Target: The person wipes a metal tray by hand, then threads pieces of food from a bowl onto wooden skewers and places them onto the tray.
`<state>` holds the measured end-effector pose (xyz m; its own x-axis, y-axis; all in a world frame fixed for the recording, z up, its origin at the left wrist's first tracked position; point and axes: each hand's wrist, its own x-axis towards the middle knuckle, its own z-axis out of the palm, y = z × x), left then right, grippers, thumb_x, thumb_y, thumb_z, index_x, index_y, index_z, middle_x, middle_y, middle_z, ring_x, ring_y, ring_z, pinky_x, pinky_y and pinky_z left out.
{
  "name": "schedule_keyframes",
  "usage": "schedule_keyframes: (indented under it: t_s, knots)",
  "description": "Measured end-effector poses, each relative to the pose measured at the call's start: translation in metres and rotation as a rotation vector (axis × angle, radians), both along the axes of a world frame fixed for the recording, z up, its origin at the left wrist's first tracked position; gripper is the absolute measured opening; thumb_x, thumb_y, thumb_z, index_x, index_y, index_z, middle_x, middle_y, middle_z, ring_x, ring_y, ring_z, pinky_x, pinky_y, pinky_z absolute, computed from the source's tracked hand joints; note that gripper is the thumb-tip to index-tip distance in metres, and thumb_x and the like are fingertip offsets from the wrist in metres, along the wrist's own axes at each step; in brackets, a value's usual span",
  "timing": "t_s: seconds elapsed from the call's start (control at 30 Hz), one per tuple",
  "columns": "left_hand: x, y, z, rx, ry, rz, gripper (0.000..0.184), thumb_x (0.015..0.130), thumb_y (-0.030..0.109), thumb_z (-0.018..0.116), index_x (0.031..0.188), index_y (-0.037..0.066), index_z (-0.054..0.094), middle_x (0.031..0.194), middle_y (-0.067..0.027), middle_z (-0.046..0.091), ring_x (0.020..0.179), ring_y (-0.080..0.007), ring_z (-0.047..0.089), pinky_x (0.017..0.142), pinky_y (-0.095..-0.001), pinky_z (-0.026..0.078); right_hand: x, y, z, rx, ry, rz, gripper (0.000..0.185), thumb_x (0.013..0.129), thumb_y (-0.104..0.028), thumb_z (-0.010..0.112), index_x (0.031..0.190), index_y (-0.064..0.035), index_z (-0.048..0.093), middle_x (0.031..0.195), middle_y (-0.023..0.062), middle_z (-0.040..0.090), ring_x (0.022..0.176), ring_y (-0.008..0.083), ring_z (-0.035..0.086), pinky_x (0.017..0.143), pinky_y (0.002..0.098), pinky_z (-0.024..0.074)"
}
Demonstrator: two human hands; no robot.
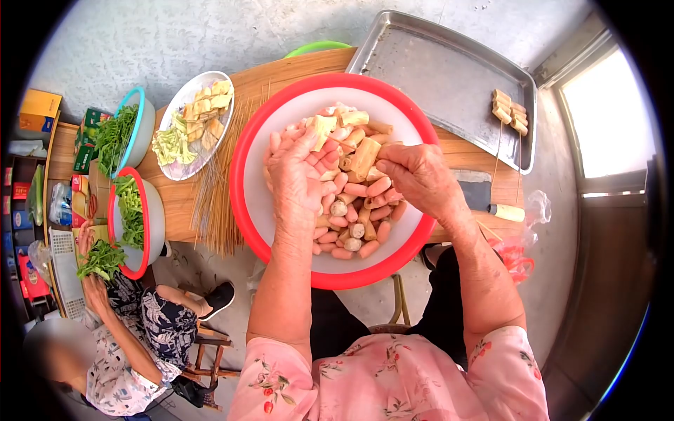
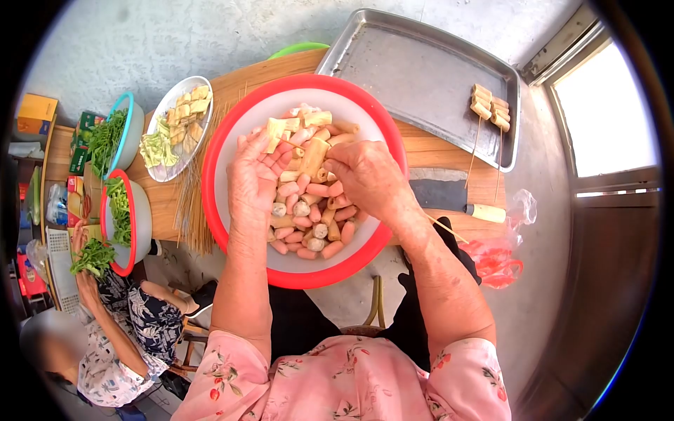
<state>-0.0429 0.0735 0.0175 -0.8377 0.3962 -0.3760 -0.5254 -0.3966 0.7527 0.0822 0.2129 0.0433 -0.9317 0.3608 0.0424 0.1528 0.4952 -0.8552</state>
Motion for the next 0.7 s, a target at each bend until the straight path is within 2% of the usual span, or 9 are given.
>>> schedule_keyframes:
  t_s: [0.17,0.27,0.43,0.57,0.63,0.7]
  knots:
    - [0.001,-0.002,0.005,-0.005,0.064,-0.001,0.012,0.083,0.003,0.061,0.095,-0.001,0.059,0.085,-0.0076,0.061,0.070,-0.0179,0.062,0.063,-0.0277,0.054,0.000,-0.001,0.002,0.018,-0.039,0.010,0.011,0.081,-0.009,0.060,0.081,0.0021,0.061,0.065,0.0195,0.057,0.060,0.0328,0.057,0.057,0.0380,0.0460]
    - [0.000,-0.004,0.004,-0.031,0.087,-0.015,0.012,0.082,0.004,0.063,0.093,0.000,0.061,0.084,-0.0071,0.062,0.070,-0.0173,0.062,0.063,-0.0282,0.054,0.000,-0.003,0.000,0.095,0.048,0.011,0.011,0.081,-0.008,0.060,0.081,0.0024,0.061,0.066,0.0200,0.057,0.061,0.0332,0.058,0.057,0.0389,0.0461]
    - [0.001,-0.006,0.004,-0.081,0.047,-0.066,0.016,0.080,0.007,0.066,0.095,0.003,0.061,0.084,-0.0055,0.061,0.071,-0.0153,0.061,0.061,-0.0276,0.052,0.000,-0.008,0.002,-0.085,0.001,-0.030,0.008,0.079,-0.004,0.060,0.083,0.0026,0.062,0.066,0.0193,0.057,0.060,0.0311,0.059,0.054,0.0383,0.0468]
    - [0.011,-0.003,0.007,-0.078,0.001,-0.128,0.017,0.080,0.010,0.067,0.095,0.004,0.061,0.084,-0.0035,0.061,0.071,-0.0148,0.060,0.061,-0.0263,0.050,-0.001,-0.008,-0.002,-0.042,0.025,-0.023,0.008,0.079,-0.004,0.059,0.081,0.0033,0.062,0.065,0.0188,0.057,0.060,0.0302,0.059,0.054,0.0379,0.0471]
    - [0.015,0.000,0.011,-0.087,-0.044,-0.106,0.019,0.080,0.012,0.067,0.097,0.004,0.062,0.084,-0.0028,0.062,0.072,-0.0133,0.060,0.063,-0.0241,0.048,-0.001,-0.010,-0.004,-0.145,-0.020,-0.033,0.007,0.079,-0.003,0.059,0.079,0.0031,0.061,0.065,0.0185,0.057,0.058,0.0300,0.058,0.053,0.0379,0.0467]
    - [0.017,0.001,0.011,-0.074,-0.042,-0.140,0.021,0.080,0.012,0.067,0.099,0.003,0.062,0.086,-0.0036,0.063,0.073,-0.0130,0.060,0.066,-0.0243,0.048,-0.003,-0.012,-0.010,-0.137,0.021,-0.046,0.007,0.079,-0.003,0.059,0.078,0.0031,0.061,0.064,0.0184,0.057,0.056,0.0302,0.058,0.053,0.0378,0.0463]
